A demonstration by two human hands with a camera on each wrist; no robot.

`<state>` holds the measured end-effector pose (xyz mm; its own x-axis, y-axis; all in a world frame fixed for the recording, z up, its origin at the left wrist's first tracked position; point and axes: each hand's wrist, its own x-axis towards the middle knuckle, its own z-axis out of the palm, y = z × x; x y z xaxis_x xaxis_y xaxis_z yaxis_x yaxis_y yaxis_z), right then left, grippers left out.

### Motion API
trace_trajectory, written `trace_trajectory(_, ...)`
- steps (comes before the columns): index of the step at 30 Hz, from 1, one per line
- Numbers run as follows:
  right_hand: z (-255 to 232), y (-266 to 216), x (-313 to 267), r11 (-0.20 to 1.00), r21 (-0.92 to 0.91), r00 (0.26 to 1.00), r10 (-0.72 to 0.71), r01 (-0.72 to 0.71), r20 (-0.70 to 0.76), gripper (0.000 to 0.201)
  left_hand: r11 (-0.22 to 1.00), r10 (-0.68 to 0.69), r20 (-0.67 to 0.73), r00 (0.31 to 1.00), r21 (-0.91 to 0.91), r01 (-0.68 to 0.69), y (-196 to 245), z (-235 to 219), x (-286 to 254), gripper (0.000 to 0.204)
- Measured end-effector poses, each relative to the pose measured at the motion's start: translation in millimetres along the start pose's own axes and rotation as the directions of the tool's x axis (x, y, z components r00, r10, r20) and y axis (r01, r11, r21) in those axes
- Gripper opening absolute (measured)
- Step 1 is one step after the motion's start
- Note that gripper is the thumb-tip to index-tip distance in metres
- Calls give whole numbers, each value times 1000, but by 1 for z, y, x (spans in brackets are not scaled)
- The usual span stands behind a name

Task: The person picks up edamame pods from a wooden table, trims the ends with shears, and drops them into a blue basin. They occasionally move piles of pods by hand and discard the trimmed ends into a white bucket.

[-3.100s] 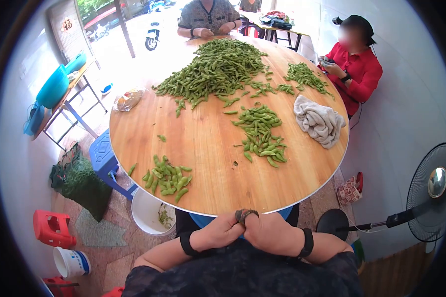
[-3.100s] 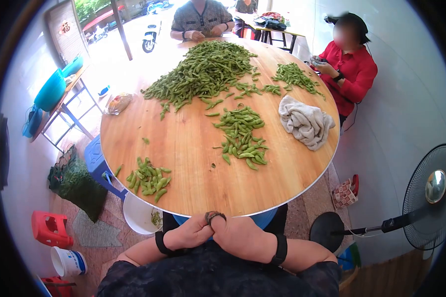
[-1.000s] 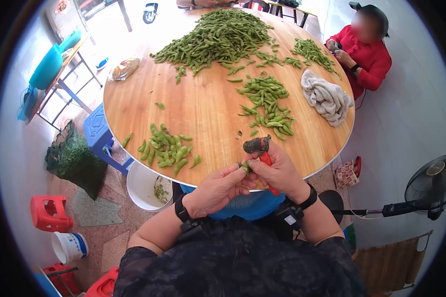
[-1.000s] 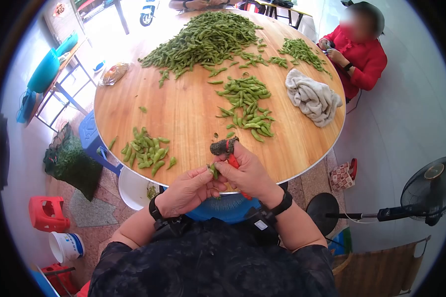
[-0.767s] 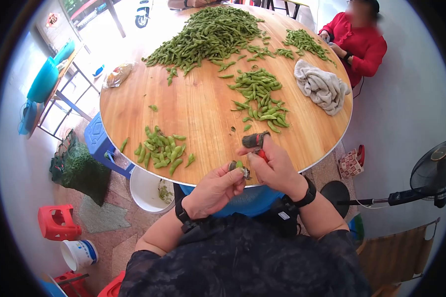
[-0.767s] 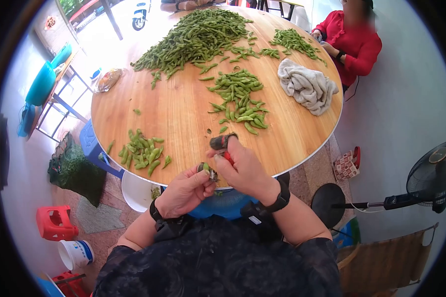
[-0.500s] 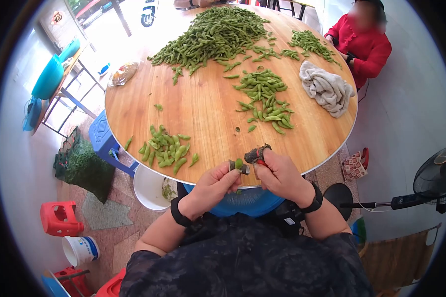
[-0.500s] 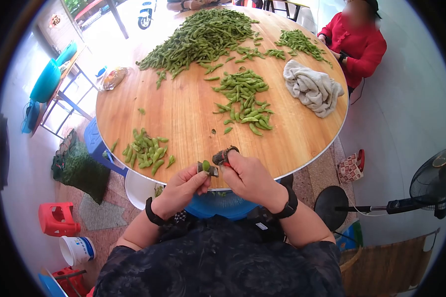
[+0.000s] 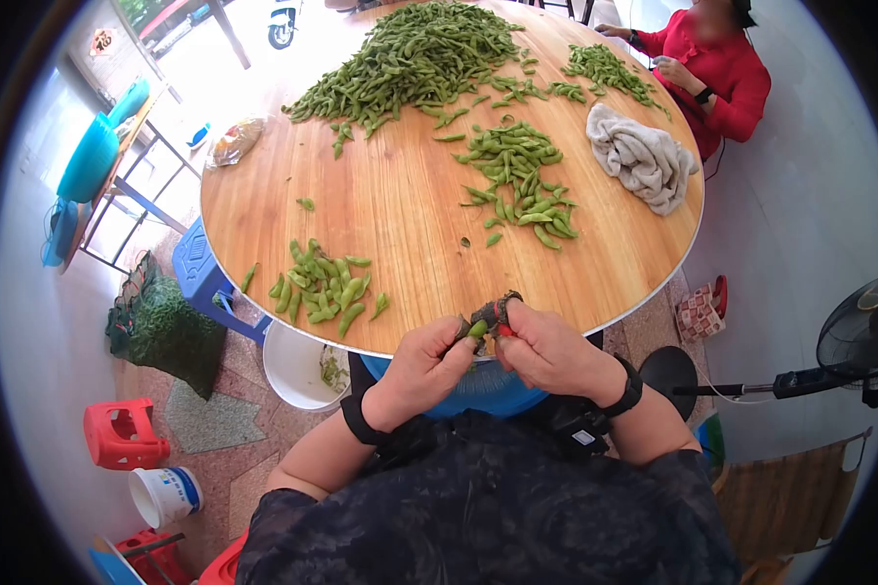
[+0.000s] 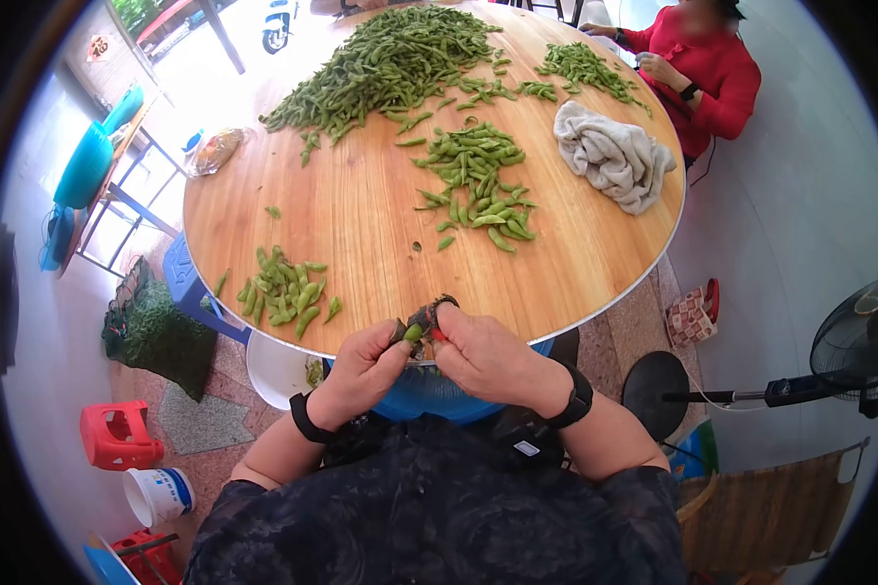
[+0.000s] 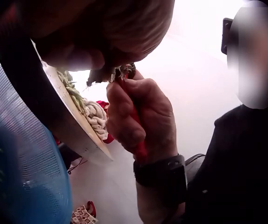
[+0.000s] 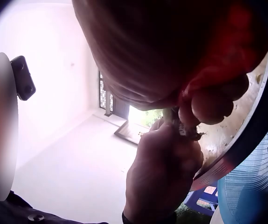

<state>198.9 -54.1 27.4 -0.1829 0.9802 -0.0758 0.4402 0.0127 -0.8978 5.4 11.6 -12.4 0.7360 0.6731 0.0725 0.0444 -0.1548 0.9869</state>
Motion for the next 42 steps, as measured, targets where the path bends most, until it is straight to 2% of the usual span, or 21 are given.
trace_trajectory(2, 0, -4, 0, 999, -29, 1000, -24, 24, -10, 13, 998, 32, -9, 999, 50, -31, 1, 1, 1, 15)
trace_trajectory(4, 0, -9, 0, 997, -72, 1000, 1, -3, -25, 12, 821, 364, -37, 930, 485, -302, 1, 4, 4, 14)
trace_trajectory(8, 7, -3, 4, 998, 14, 996, 65, -64, -64, 11, 647, 483, 1, 876, 673, -357, 13, 7, 7, 16)
trace_trajectory(10, 13, 4, 0, 993, 74, 989, -80, 89, -121, 9, 917, 264, -48, 963, 322, -235, 7, 4, 5, 14)
trace_trajectory(11, 14, 5, -1, 993, 75, 989, -79, 89, -122, 9, 917, 263, -47, 964, 322, -235, 6, 1, 4, 14)
trace_trajectory(12, 15, 6, -2, 987, 105, 986, -105, 119, -127, 9, 974, -100, 26, 995, -202, 103, 6, -2, 3, 13)
trace_trajectory(13, 16, 7, -3, 980, 135, 982, -132, 149, -132, 8, 650, -365, 263, 893, -614, 447, 6, -5, 3, 13)
trace_trajectory(14, 15, 6, -3, 979, 137, 982, -132, 150, -132, 8, 524, -306, 365, 879, -706, 476, 7, -7, 6, 12)
trace_trajectory(17, 8, 3, -1, 956, 291, 995, -4, 35, -104, 9, 435, -281, 396, 874, -759, 484, 0, 2, 8, 13)
trace_trajectory(19, 0, 6, 1, 958, 287, 994, 28, 4, -108, 9, 546, -348, 337, 875, -686, 481, 8, 4, 7, 16)
trace_trajectory(21, -7, 8, -1, 960, 276, 990, 75, -39, -121, 6, 966, -210, 100, 973, -132, 222, 12, 2, 5, 19)
trace_trajectory(22, -9, 11, -2, 995, 9, 971, -93, 97, -218, 6, 967, -207, 100, 973, -134, 219, 18, -1, 4, 19)
trace_trajectory(23, -10, 13, -2, 942, -264, 924, -277, 207, -264, 6, 989, -138, 79, 987, 61, 133, 24, -5, 1, 19)
trace_trajectory(24, -10, 6, -3, 942, -263, 925, -277, 208, -261, 6, 966, -68, 72, 995, 254, 48, 27, -7, -1, 21)
trace_trajectory(27, -6, -16, -5, 900, -407, 958, -237, 154, -163, 8, 994, -102, 169, 980, -20, 107, 22, -4, 7, 21)
trace_trajectory(29, 0, -14, -1, 854, -392, 890, -429, 344, -155, 12, 993, -38, 127, 991, -108, 52, 13, 6, 15, 22)
trace_trajectory(30, 0, -14, 0, 873, -368, 905, -397, 322, -151, 13, 978, 3, 95, 995, -209, 17, 13, 8, 15, 24)
trace_trajectory(34, 1, -2, 8, 914, -298, 938, -324, 277, -123, 13, 968, -92, 223, 970, -209, 140, 15, -3, 12, 28)
trace_trajectory(36, 1, -5, 7, 948, -302, 984, -139, 100, -111, 14, 922, -160, 358, 920, -278, 268, 4, -3, 10, 28)
trace_trajectory(39, -3, -11, 9, 949, -297, 987, -137, 106, -85, 15, 808, -156, 348, 924, -493, 322, -3, 2, 6, 22)
trace_trajectory(42, -3, -20, 14, 883, -418, 970, -243, 213, -20, 15, 815, -154, 306, 940, -498, 296, 2, -3, 4, 19)
